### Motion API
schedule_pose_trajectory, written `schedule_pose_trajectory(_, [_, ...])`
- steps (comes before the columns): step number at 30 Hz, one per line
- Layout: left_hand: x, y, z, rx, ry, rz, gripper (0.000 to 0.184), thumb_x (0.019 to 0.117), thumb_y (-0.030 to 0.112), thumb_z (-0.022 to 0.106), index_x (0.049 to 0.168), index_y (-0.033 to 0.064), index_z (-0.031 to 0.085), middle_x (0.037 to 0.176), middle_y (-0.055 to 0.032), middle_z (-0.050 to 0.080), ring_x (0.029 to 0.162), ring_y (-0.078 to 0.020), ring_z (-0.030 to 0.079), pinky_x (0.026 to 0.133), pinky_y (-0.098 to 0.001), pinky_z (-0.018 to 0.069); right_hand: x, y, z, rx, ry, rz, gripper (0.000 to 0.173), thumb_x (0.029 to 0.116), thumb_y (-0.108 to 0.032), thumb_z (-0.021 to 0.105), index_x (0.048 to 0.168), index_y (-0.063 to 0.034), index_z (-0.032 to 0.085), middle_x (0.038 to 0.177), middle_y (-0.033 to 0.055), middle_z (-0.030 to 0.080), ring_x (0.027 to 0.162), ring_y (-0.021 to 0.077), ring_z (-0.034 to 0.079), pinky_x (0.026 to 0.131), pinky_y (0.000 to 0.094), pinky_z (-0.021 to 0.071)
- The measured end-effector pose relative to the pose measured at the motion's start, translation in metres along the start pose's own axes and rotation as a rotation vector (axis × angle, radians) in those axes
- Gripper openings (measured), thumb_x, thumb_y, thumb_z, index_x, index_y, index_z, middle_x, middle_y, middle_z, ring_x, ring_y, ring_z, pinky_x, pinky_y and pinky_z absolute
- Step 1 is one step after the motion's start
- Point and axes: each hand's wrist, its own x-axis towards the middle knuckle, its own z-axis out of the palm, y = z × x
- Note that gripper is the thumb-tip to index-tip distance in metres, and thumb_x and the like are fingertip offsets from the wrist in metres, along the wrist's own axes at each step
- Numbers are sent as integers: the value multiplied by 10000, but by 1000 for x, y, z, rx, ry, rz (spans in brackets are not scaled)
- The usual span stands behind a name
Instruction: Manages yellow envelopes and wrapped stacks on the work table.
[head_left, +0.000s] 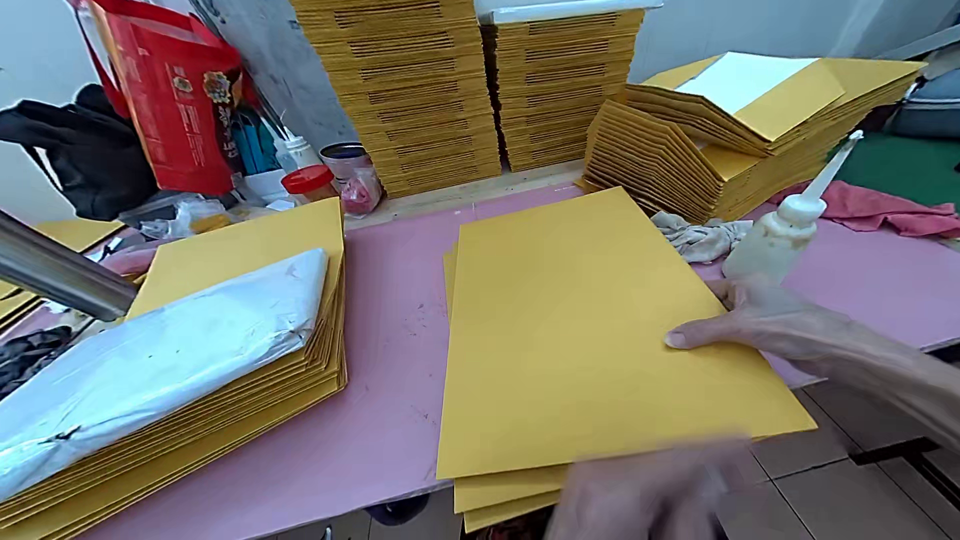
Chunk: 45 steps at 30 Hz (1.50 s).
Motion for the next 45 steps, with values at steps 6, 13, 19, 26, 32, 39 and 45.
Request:
schedule_pose_trajectory(6, [74, -85, -11, 1181, -267, -10, 708, 1079, 436, 326, 1592, -41, 225, 1651, -298, 177, 1557, -410, 134, 1222, -634, 85, 5, 20, 19, -766, 260, -744, 624, 925, -262, 707, 1399, 99, 523, 1404, 317, 534, 1169, 476, 618, 922, 575, 530])
schedule_pose_trajectory(13, [48, -106, -58, 1129, -207, 57, 702, 1078, 460, 290, 1588, -21, 268, 1660, -158, 284, 1553, -267, 239, 1247, -539, 155, 20, 51, 42, -741, 86, -769, 500, 1073, -279, 430, 1429, 55, 541, 1484, 213, 546, 1410, 393, 490, 1193, 505, 348])
schedule_pose_trajectory(19, [12, -127, -102, 1063, 166, 63, 572, 1060, 258, 311, 1538, -50, 370, 1580, -188, 425, 1466, -314, 419, 1213, -562, 250, 17, 11, 106, -848, 29, -586, 559, 1101, -313, 406, 1465, 108, 461, 1557, 301, 413, 1491, 449, 338, 1237, 572, 197])
schedule_pose_trajectory(26, [6, -129, -102, 1177, 185, 24, 605, 1047, 269, 261, 1542, -68, 348, 1580, -210, 415, 1464, -334, 418, 1199, -586, 256, 35, 7, 107, -755, -161, -728, 492, 1102, -250, 430, 1505, 30, 463, 1580, 199, 439, 1483, 331, 400, 1235, 441, 270])
schedule_pose_trajectory(32, [12, -124, -95, 1258, 189, -36, 606, 1049, 260, 274, 1537, -96, 330, 1586, -234, 393, 1481, -354, 383, 1202, -629, 183, 47, 26, 69, -894, 13, -695, 609, 1086, -405, 384, 1447, 71, 500, 1535, 256, 470, 1457, 437, 407, 1223, 554, 251])
schedule_pose_trajectory(39, [11, -120, -94, 1274, 162, -112, 605, 1068, 280, 309, 1555, -78, 302, 1613, -210, 358, 1516, -318, 325, 1212, -648, 134, 43, 26, 85, -806, -125, -787, 637, 1065, -477, 347, 1535, -63, 465, 1609, 86, 431, 1500, 275, 379, 1231, 462, 291])
schedule_pose_trajectory(45, [19, -109, -92, 1351, 66, -148, 599, 1075, 289, 266, 1564, -55, 303, 1605, -204, 376, 1505, -333, 343, 1217, -626, 117, 51, 51, 23, -883, -42, -808, 734, 1044, -524, 278, 1483, 18, 506, 1561, 164, 479, 1464, 377, 424, 1226, 554, 270])
